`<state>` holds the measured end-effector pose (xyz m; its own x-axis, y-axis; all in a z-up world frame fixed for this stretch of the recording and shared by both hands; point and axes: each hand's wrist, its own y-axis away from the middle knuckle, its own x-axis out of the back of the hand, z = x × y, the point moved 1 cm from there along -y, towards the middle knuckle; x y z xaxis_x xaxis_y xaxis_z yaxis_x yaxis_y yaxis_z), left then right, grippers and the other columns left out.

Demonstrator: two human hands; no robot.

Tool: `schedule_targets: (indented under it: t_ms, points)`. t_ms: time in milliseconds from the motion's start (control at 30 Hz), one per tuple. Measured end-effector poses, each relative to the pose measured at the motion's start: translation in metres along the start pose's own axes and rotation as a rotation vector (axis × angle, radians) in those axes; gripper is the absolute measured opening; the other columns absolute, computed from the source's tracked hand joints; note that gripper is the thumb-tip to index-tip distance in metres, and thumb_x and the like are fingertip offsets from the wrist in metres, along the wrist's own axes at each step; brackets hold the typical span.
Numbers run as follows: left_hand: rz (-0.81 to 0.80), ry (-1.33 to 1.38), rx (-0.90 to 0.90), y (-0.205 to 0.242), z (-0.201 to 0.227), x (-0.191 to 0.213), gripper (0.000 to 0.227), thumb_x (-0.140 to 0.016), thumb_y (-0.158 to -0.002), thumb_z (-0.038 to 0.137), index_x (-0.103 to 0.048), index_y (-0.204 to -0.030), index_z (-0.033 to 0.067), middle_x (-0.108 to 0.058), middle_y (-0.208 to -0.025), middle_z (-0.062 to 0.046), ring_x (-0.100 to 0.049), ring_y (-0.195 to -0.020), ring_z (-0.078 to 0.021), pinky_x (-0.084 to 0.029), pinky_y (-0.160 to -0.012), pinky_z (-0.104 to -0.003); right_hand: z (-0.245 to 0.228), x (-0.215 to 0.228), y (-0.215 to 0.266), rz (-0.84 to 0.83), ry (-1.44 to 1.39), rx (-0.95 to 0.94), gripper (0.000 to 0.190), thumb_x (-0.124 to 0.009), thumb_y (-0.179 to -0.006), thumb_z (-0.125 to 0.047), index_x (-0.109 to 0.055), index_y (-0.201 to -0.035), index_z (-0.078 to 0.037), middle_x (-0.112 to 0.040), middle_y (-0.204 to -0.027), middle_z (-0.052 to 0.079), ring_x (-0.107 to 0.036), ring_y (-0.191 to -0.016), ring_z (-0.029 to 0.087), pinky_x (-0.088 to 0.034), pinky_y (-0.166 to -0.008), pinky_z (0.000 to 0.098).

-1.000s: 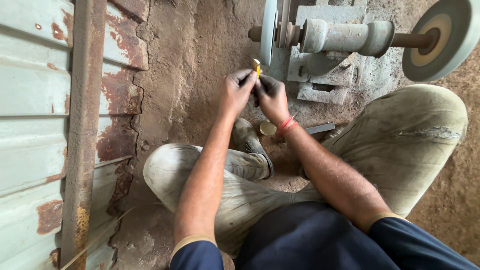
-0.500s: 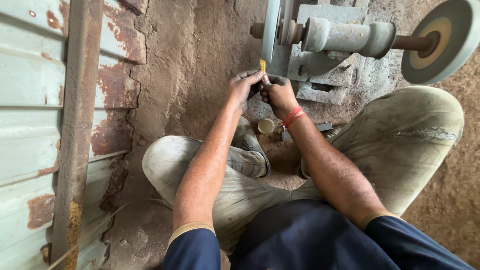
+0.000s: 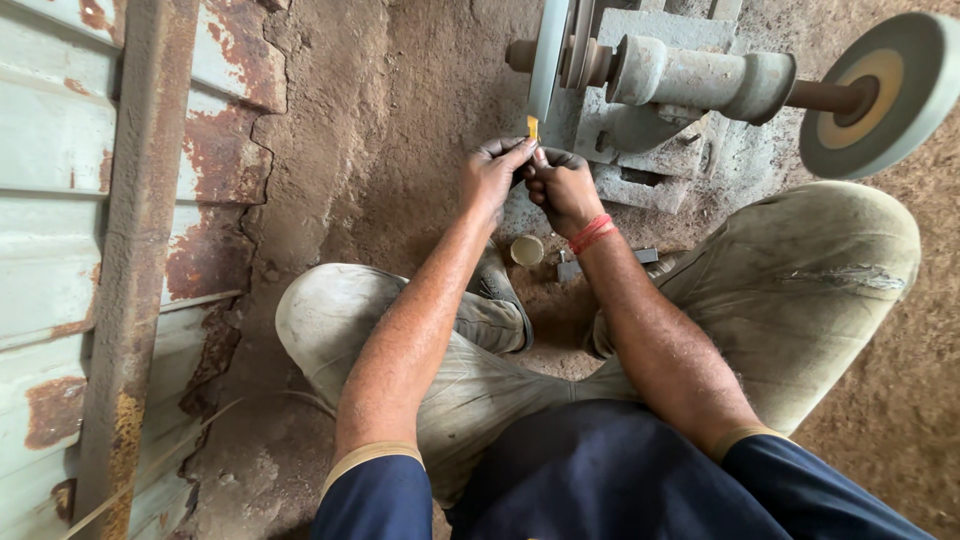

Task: The person sits on the ground and uses a bench grinder to sharpen a small yellow-handled tool. They repeatedly press the tool's edge against the spinning grinding wheel, rotating and repositioning it to grind different sides.

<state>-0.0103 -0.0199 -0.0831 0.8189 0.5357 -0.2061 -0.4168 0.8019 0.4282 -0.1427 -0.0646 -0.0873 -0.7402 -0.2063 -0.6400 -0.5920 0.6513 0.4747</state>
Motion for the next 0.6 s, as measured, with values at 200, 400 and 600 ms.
schedule_targets:
  t_ms: [200,400,600]
  points:
    - [0.02,-0.021,-0.044,0.0062,0.0068,-0.0053,0.009,-0.079,-0.091,0.011,-0.078,-0.094,0.0025,-0.074,-0.078,-0.005,-0.066,-0.065,-0.0109,-0.057,-0.061,-0.028,0.0001,-0.0007,0.0022,-0.043,-0.063,-0.008,0.017,-0.061,-0.106,-0.016,-0.065,-0.099,-0.001,-0.059,-0.081,0.001,-0.046,-0.063,0.007,-0.038,-0.053,0.0209]
    - [0.066,-0.042,-0.053,0.0044,0.0058,-0.0063,0.009,-0.079,-0.089,0.011,-0.079,-0.094,0.0043,-0.076,-0.078,-0.004,-0.067,-0.063,-0.0097,-0.057,-0.058,-0.027,0.0023,-0.0014,0.0002,-0.056,-0.115,-0.022,0.017,-0.058,-0.108,-0.014,-0.064,-0.099,-0.001,-0.058,-0.082,0.001,-0.044,-0.063,0.007,-0.036,-0.053,0.0209]
    - [0.064,-0.025,-0.06,0.0032,0.0052,-0.0057,0.008,-0.079,-0.09,0.013,-0.079,-0.091,0.0052,-0.075,-0.076,-0.002,-0.064,-0.062,-0.0082,-0.053,-0.056,-0.025,0.0031,-0.0035,-0.0014,-0.042,-0.123,-0.036,0.017,-0.055,-0.108,-0.014,-0.064,-0.102,-0.001,-0.057,-0.082,0.002,-0.044,-0.063,0.007,-0.036,-0.053,0.0209]
